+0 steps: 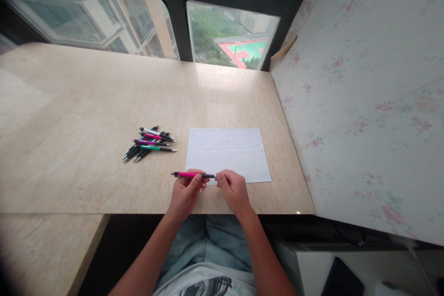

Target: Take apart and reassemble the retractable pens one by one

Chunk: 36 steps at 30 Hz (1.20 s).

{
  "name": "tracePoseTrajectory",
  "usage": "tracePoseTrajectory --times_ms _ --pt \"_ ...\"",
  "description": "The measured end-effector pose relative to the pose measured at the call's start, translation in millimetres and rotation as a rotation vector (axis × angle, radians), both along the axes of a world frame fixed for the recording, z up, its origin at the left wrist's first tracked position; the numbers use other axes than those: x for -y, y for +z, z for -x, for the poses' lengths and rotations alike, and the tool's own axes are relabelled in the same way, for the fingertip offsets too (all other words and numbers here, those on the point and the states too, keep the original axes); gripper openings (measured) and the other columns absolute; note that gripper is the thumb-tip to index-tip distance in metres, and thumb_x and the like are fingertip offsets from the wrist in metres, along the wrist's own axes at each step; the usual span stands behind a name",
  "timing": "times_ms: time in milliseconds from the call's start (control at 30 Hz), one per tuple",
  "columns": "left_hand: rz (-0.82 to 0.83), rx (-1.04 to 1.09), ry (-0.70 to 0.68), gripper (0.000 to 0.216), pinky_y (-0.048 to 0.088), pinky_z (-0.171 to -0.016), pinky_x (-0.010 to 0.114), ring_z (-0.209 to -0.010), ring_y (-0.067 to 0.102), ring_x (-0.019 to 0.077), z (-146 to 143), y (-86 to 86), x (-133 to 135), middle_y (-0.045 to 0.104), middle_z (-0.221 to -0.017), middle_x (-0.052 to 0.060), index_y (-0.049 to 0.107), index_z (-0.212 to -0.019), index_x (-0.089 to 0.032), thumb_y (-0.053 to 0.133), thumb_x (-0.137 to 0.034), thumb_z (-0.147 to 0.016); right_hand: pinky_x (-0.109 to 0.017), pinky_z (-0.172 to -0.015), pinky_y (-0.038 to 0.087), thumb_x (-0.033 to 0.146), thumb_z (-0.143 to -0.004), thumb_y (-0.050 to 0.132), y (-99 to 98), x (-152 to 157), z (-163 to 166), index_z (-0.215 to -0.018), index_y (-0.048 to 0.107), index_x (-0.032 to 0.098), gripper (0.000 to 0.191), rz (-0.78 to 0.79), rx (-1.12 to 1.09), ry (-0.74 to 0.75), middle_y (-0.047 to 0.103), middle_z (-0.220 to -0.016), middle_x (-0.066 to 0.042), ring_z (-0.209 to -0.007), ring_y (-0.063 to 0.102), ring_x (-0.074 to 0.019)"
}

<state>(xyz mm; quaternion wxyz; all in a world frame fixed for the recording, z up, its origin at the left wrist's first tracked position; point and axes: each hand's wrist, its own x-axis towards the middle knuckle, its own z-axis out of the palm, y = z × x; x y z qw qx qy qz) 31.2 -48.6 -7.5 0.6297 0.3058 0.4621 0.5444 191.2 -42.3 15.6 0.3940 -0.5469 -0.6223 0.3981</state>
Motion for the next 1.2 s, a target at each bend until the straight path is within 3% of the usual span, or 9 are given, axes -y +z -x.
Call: tracePoseTrajectory --times_ms 100,200,300,367,500,700,867,1033,1200 --pt "-0.007 0.003 0.006 0.026 0.046 -0.06 0.025 -0.063 0.061 0.0137 0 0.5 0 0.071 -0.073 0.007 0.068 -0.091 -0.014 0.071 -0.036 -0.079 -0.026 -0.059 0.043 0.039 -0.093 0.05 -1.5 1 -1 -0.071 0.063 0.019 0.033 0.051 -0.003 -0.021 0.059 -0.061 0.0 -0.059 0.054 -0.0141" --pt "-0.013 0.037 0.013 0.024 0.046 -0.061 0.025 -0.064 0.06 0.0131 0 0.7 0 0.071 -0.073 0.007 0.068 -0.092 -0.014 0.07 -0.035 -0.08 -0.026 -0.063 0.046 0.037 -0.087 0.059 -2.0 1 -1 -0.087 0.065 0.019 0.019 0.054 -0.079 -0.017 0.066 -0.081 -0.004 -0.074 0.06 -0.0168" --pt "-0.013 0.048 0.008 0.024 0.046 -0.061 0.024 -0.064 0.06 0.0131 0 0.1 -1 0.071 -0.074 0.007 0.068 -0.092 -0.013 0.07 -0.034 -0.08 -0.026 -0.063 0.048 0.037 -0.086 0.062 -1.5 1 0 -0.106 0.061 0.02 0.027 0.085 -0.168 -0.017 0.066 -0.096 -0.006 -0.081 0.062 -0.0176" --pt "-0.013 0.045 0.008 0.025 0.046 -0.061 0.025 -0.064 0.06 0.0132 0 -0.3 -1 0.071 -0.074 0.008 0.068 -0.092 -0.013 0.069 -0.034 -0.08 -0.026 -0.063 0.048 0.039 -0.09 0.056 -0.5 0 0 -0.103 0.061 0.02 0.024 0.135 -0.191 -0.007 0.067 -0.087 -0.004 -0.073 0.062 -0.016" --pt "-0.014 0.037 0.012 0.025 0.046 -0.062 0.025 -0.065 0.061 0.0136 0 -0.1 -1 0.071 -0.075 0.008 0.068 -0.093 -0.013 0.069 -0.034 -0.08 -0.028 -0.064 0.047 0.041 -0.092 0.052 1.2 -1 -1 -0.076 0.064 0.019 0.03 0.166 -0.148 -0.001 0.063 -0.068 -0.002 -0.064 0.059 -0.0153" --pt "-0.008 0.057 0.032 0.024 0.046 -0.065 0.025 -0.068 0.062 0.0138 -1 0.8 -1 0.071 -0.077 0.008 0.068 -0.094 -0.013 0.07 -0.033 -0.08 -0.029 -0.068 0.051 0.033 -0.084 0.065 -7.0 -1 -3 -0.092 0.07 0.02 0.016 0.111 -0.174 -0.07 0.07 -0.088 -0.005 -0.08 0.064 -0.0192" --pt "0.028 0.121 0.084 0.023 0.045 -0.062 0.024 -0.065 0.06 0.0123 -2 1.8 -2 0.07 -0.076 0.007 0.069 -0.091 -0.013 0.071 -0.033 -0.079 -0.031 -0.07 0.053 0.032 -0.082 0.066 -13.5 -3 -5 -0.092 0.069 0.02 0.016 0.094 -0.239 -0.12 0.069 -0.088 -0.006 -0.081 0.064 -0.0196" --pt "0.035 0.159 0.1 0.022 0.045 -0.061 0.022 -0.065 0.06 0.0114 -2 3.1 -2 0.07 -0.075 0.006 0.069 -0.092 -0.012 0.07 -0.031 -0.08 -0.03 -0.068 0.051 0.031 -0.082 0.063 -13.0 -12 -11 -0.091 0.067 0.019 0.015 0.054 -0.089 -0.183 0.069 -0.087 -0.006 -0.079 0.064 -0.0191" --pt "0.039 0.203 0.107 0.022 0.044 -0.061 0.022 -0.065 0.06 0.0112 -2 2.5 -2 0.07 -0.076 0.007 0.069 -0.092 -0.013 0.07 -0.031 -0.08 -0.029 -0.066 0.047 0.021 -0.08 0.058 -12.8 -34 -8 -0.084 0.064 0.019 0.008 -0.069 0.243 -0.154 0.067 -0.075 -0.003 -0.066 0.059 -0.0165"
